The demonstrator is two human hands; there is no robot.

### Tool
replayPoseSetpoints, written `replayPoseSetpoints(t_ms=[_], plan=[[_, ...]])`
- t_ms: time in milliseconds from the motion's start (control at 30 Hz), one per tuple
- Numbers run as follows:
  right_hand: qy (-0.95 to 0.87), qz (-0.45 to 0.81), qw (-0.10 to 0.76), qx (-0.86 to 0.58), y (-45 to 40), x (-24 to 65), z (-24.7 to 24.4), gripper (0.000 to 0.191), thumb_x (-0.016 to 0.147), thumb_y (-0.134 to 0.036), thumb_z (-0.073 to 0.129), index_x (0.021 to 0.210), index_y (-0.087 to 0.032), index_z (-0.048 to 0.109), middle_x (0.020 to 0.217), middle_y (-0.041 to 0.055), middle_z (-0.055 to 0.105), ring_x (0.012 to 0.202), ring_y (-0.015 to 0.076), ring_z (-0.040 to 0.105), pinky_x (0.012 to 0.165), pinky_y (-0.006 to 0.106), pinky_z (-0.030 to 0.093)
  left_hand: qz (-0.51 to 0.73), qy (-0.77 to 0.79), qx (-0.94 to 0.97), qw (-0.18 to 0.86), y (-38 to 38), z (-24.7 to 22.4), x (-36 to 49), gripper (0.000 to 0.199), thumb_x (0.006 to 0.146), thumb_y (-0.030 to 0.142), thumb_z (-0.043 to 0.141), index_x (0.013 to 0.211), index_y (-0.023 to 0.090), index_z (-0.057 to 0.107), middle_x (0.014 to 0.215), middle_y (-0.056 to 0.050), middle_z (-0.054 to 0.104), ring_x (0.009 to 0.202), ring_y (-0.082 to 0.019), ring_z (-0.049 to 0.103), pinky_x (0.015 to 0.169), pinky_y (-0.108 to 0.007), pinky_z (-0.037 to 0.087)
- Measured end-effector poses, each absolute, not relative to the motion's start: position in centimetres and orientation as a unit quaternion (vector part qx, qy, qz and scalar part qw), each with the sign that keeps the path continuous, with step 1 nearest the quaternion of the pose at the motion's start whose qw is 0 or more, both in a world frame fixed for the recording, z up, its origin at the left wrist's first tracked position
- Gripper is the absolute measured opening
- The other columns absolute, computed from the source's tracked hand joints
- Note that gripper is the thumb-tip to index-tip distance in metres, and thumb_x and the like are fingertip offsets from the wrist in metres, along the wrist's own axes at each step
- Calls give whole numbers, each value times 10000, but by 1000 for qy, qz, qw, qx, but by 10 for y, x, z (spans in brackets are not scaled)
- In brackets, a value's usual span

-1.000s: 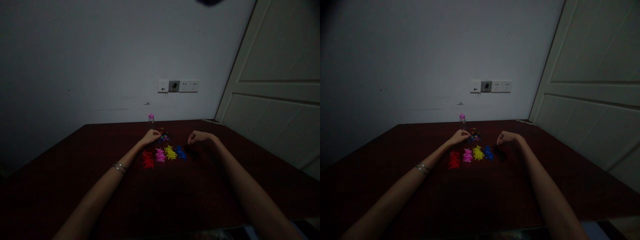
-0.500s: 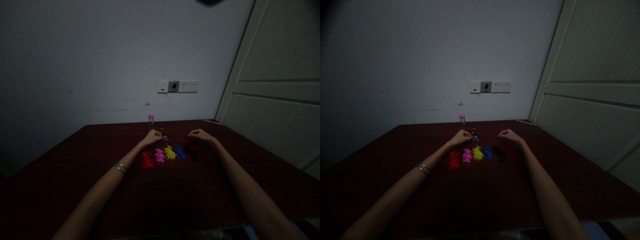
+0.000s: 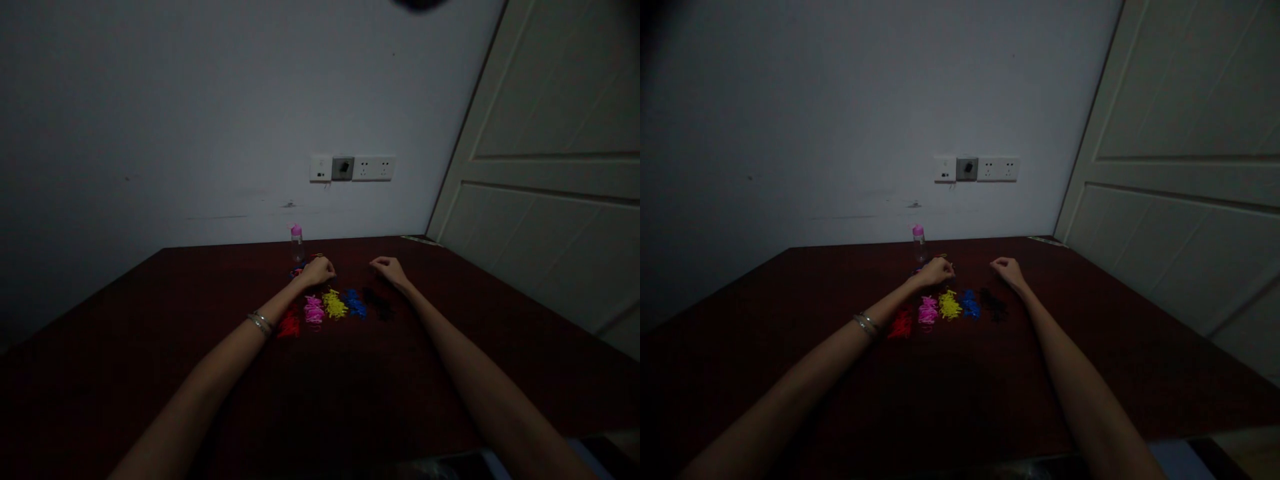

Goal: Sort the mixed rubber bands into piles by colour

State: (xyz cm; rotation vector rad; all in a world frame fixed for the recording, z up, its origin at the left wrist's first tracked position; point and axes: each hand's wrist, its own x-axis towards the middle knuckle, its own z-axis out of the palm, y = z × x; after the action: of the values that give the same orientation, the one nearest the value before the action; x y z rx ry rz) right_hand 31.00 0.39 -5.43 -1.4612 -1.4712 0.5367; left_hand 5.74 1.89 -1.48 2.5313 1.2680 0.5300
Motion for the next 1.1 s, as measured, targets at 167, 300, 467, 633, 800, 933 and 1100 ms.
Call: replayPoseSetpoints(t_ms=[167,300,467,633,800,933,1100], plan=[[-603,224,481,-595,2,310,-53,272,609,-371,529,669,-120,614,544,11,551,491,111,464,470,222,346,144,463,860,160,26,-7,68,108,599,251,630,644,165,676,665,-37,631,663,-146,566,615,-222,417],[-601,228,476,-600,-1,308,-51,257,614,-363,521,655,-125,610,544,19,562,497,119,475,467,226,358,118,483,851,169,27,-1,75,88,522,219,687,574,158,651,603,-33,610,637,-154,566,620,-236,428],[-603,227,468,-605,-5,306,-47,246,619,-350,520,662,-125,610,541,21,566,499,119,480,465,223,365,104,499,844,166,28,-1,78,30,539,154,654,560,147,634,615,-49,612,636,-155,567,626,-240,432],[-607,224,464,-604,-3,308,-49,268,616,-363,516,672,-122,620,554,22,575,511,123,491,485,228,372,108,484,853,163,29,-2,79,36,573,158,620,589,137,644,626,-54,617,611,-146,555,596,-232,428],[-614,209,453,-612,0,311,-51,291,618,-380,517,685,-122,633,566,22,587,524,128,506,495,227,373,130,405,878,221,19,3,85,102,595,181,604,638,121,675,605,-30,614,574,-111,533,547,-189,405],[-612,210,455,-612,1,311,-52,289,615,-383,525,681,-122,630,559,24,585,518,129,504,486,224,369,135,351,884,276,2,4,93,139,603,198,604,664,105,688,586,-25,613,543,-95,513,520,-180,387],[-614,215,457,-607,1,311,-53,280,613,-373,522,677,-122,629,554,22,590,507,127,502,492,228,371,127,323,876,336,-14,-5,98,139,590,181,611,668,97,690,558,-14,598,502,-78,469,498,-181,363]])
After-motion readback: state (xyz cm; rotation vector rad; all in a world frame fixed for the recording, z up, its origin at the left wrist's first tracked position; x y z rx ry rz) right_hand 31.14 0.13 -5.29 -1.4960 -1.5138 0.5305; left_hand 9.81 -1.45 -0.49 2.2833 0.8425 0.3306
